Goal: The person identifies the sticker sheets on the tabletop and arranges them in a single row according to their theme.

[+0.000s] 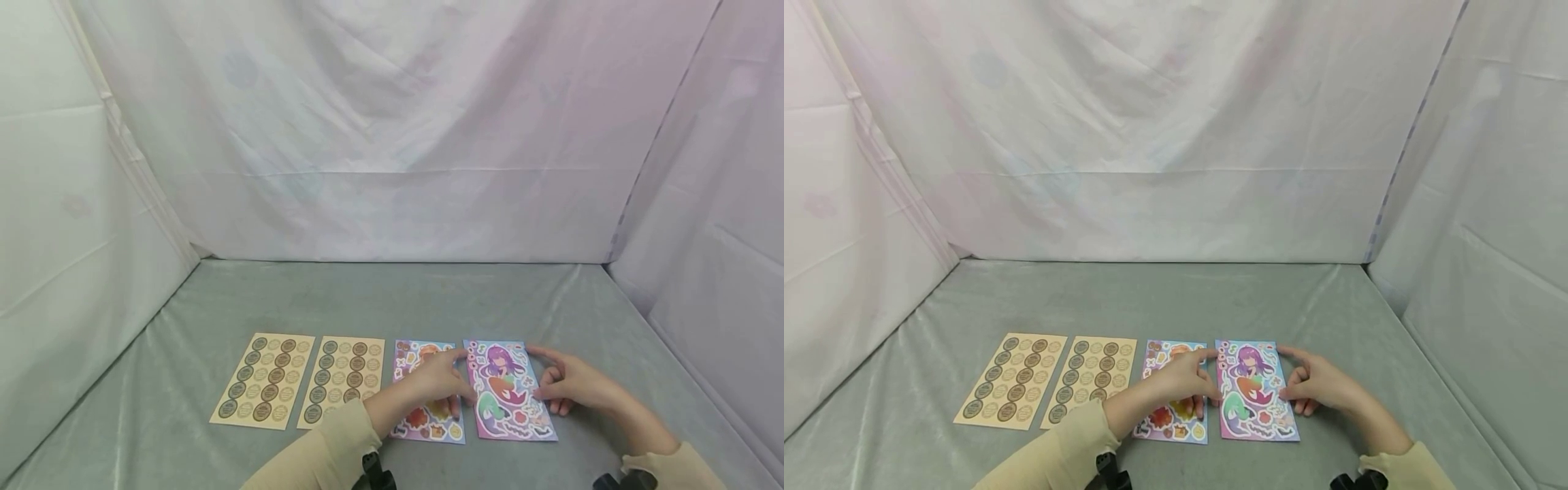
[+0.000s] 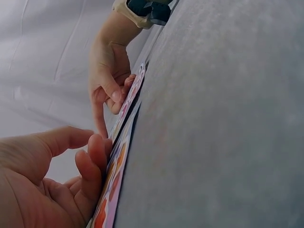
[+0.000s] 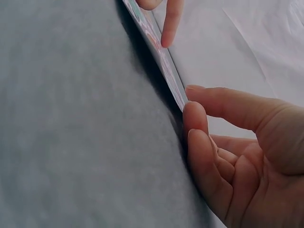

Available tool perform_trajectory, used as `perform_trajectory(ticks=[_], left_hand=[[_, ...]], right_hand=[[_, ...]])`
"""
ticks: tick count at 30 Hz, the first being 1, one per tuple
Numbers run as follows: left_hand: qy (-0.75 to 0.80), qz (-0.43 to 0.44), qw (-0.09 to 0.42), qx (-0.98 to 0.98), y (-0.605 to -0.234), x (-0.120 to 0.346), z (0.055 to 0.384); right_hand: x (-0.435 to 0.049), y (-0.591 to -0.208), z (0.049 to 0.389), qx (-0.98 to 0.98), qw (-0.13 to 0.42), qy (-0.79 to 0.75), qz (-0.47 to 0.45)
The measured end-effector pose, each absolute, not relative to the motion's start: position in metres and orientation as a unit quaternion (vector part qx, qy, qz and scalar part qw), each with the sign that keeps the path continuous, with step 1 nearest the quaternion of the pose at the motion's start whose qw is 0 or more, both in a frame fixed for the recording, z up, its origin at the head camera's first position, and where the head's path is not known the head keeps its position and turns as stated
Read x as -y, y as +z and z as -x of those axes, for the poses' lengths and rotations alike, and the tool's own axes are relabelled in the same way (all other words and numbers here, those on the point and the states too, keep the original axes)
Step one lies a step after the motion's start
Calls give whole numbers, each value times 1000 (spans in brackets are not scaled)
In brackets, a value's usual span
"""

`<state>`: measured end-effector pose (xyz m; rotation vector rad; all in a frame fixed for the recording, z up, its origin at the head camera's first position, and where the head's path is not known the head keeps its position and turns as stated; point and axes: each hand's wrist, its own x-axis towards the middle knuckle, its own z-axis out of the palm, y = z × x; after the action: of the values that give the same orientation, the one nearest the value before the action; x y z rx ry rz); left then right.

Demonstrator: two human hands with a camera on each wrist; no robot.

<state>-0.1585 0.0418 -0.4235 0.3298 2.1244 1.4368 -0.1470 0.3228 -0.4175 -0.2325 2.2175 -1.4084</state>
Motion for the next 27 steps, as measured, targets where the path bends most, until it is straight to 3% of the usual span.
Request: perform_trajectory(ticks=[27], left_hand=[[546, -190, 285, -764, -411, -19, 167]], right_hand=[[-318, -405, 147, -848, 214, -474, 100]])
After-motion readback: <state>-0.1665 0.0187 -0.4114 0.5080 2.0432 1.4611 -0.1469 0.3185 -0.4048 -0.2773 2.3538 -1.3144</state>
